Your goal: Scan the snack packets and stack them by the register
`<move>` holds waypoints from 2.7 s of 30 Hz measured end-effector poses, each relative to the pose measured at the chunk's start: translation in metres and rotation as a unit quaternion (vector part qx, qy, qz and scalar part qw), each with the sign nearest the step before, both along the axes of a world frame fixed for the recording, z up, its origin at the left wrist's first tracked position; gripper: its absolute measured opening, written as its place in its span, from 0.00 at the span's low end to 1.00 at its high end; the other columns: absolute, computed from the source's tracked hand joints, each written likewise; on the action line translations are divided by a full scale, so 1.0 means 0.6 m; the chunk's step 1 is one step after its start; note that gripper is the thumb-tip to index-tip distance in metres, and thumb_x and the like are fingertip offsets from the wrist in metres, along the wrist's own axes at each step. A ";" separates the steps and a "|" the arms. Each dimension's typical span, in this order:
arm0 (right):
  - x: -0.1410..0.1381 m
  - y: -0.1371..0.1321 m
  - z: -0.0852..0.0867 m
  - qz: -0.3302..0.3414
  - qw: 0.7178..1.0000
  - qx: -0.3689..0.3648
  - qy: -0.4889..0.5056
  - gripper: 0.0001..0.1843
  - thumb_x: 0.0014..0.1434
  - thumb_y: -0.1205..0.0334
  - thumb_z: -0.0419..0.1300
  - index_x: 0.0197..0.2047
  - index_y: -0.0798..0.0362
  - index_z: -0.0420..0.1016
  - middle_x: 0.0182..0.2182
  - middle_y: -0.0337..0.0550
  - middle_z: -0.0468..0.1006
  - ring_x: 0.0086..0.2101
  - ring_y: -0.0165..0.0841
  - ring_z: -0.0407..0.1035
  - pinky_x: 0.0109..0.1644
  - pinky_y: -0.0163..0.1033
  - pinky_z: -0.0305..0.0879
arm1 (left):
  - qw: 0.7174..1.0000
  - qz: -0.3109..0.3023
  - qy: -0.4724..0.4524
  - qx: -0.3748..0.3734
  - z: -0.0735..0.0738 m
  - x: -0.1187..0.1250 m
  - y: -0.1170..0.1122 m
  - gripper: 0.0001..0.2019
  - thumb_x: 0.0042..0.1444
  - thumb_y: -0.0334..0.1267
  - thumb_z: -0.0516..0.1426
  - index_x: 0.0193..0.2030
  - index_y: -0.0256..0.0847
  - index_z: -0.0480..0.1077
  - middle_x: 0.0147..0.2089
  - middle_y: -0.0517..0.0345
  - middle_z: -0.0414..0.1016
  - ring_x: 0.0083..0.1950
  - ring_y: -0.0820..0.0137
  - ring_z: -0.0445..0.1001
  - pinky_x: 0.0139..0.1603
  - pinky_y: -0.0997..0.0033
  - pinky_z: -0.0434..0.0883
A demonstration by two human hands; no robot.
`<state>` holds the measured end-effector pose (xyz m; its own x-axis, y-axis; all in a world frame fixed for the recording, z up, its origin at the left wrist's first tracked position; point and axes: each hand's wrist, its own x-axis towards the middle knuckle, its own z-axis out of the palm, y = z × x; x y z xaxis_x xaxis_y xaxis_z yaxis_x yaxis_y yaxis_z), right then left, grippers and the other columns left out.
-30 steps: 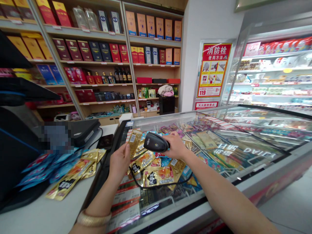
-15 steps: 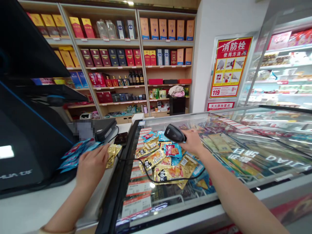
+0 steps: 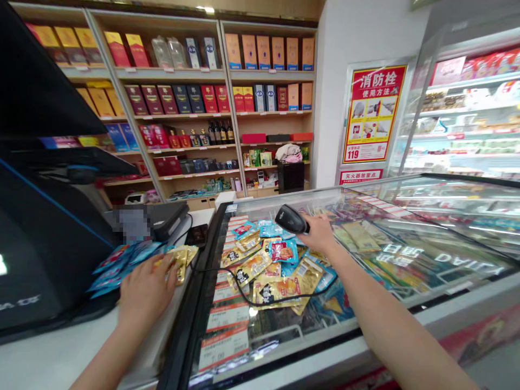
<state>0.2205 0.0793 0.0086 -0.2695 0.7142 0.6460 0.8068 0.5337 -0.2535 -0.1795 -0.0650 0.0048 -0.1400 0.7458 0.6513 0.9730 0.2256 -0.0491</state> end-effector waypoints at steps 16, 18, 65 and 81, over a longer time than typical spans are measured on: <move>-0.003 -0.002 0.006 -0.004 0.999 -0.034 -0.015 0.13 0.50 0.54 0.62 0.39 0.49 0.74 0.35 0.42 0.81 0.39 0.39 0.72 0.47 0.41 0.52 | 0.956 0.003 -0.206 -0.209 -0.004 0.195 0.184 0.24 0.52 0.55 0.54 0.48 0.42 0.76 0.53 0.38 0.76 0.55 0.43 0.72 0.49 0.49 0.69; -0.004 -0.002 0.005 0.001 0.999 -0.032 -0.013 0.14 0.50 0.53 0.62 0.39 0.49 0.74 0.34 0.42 0.81 0.39 0.40 0.72 0.48 0.42 0.52 | 0.956 -0.004 -0.234 -0.179 -0.009 0.190 0.183 0.20 0.48 0.52 0.58 0.42 0.42 0.76 0.49 0.40 0.78 0.52 0.44 0.74 0.48 0.51 0.69; -0.054 -0.050 0.013 0.132 0.990 -0.036 -0.045 0.13 0.48 0.52 0.64 0.35 0.50 0.73 0.33 0.39 0.81 0.35 0.36 0.71 0.44 0.40 0.51 | 0.626 -0.302 -0.707 0.128 0.013 0.196 0.153 0.21 0.39 0.46 0.64 0.32 0.42 0.58 0.22 0.73 0.63 0.22 0.79 0.66 0.35 0.65 0.79; -0.016 -0.018 0.007 0.063 0.998 -0.008 -0.009 0.12 0.50 0.57 0.60 0.38 0.50 0.75 0.33 0.43 0.81 0.37 0.38 0.72 0.48 0.41 0.52 | 0.695 -0.169 -0.663 0.222 0.056 0.139 0.119 0.11 0.46 0.41 0.57 0.31 0.44 0.57 0.24 0.66 0.68 0.26 0.72 0.72 0.24 0.73 0.72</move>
